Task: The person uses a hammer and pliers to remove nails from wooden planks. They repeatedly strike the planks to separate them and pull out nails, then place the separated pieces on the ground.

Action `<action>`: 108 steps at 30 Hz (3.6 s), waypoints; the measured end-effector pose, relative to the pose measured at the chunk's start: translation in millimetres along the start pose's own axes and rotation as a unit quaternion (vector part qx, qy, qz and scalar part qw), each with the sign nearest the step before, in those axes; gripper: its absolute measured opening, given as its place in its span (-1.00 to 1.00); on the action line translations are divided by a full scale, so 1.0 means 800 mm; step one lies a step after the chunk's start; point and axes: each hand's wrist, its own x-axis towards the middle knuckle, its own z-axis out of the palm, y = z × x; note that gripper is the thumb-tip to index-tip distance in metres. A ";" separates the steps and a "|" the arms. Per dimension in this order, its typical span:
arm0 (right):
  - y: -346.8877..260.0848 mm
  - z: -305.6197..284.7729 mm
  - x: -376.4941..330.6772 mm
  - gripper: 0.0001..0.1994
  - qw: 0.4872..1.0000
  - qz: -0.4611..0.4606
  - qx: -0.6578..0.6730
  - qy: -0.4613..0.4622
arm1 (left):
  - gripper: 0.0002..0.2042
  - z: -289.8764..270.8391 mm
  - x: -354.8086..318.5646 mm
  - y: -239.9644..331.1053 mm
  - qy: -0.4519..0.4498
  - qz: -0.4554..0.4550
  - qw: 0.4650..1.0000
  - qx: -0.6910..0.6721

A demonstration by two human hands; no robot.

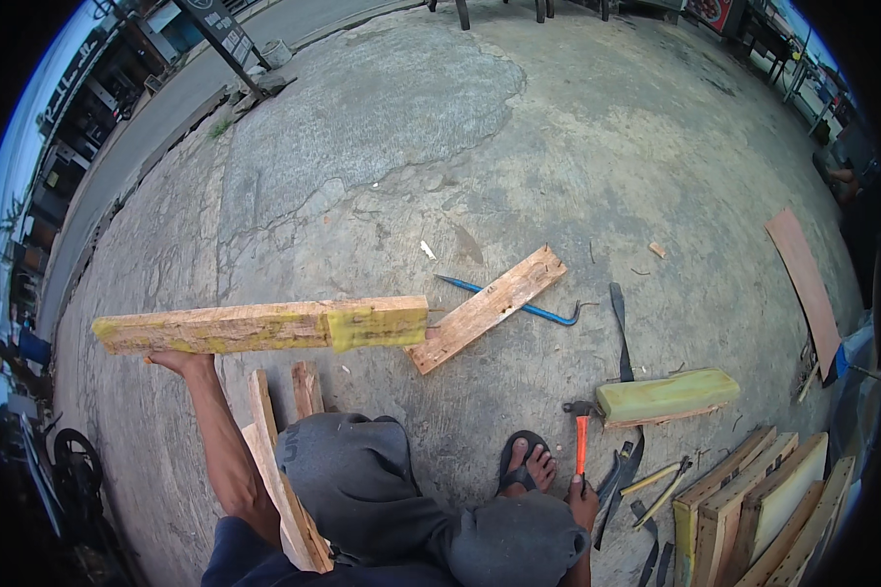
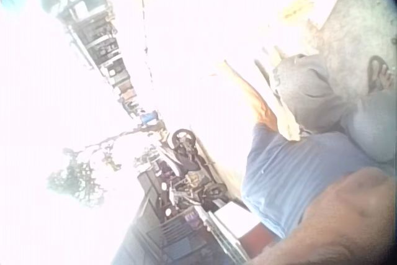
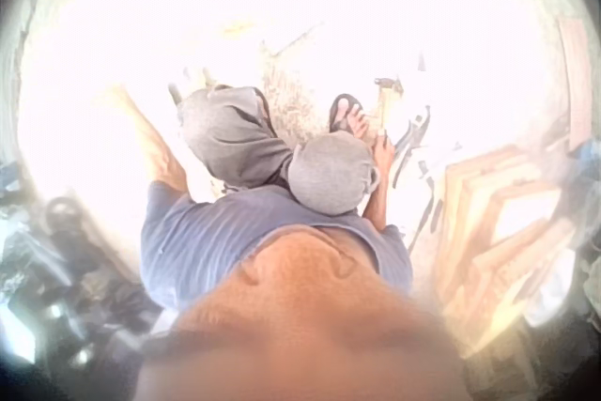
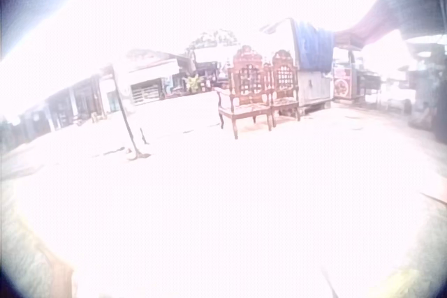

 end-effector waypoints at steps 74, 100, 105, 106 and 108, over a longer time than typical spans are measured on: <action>-0.316 0.026 -0.019 -0.73 0.827 -0.530 0.136 -0.130 | 0.12 0.107 -0.319 -0.162 -0.647 0.083 0.462 0.602; 0.083 -0.150 0.090 -0.08 0.949 0.153 -0.104 0.254 | 0.12 0.111 -0.319 -0.112 -0.704 0.067 0.329 0.626; 0.148 -0.174 0.113 -0.28 0.923 0.147 -0.038 0.353 | 0.19 0.123 -0.320 -0.115 -0.736 0.097 0.274 0.611; 0.140 -0.178 0.120 -0.34 0.940 0.147 0.056 0.301 | 0.19 0.120 -0.317 -0.111 -0.733 0.091 0.268 0.618; 0.104 -0.195 0.109 -0.45 0.940 0.156 0.244 0.179 | 0.20 0.106 -0.295 -0.104 -0.731 0.086 0.274 0.619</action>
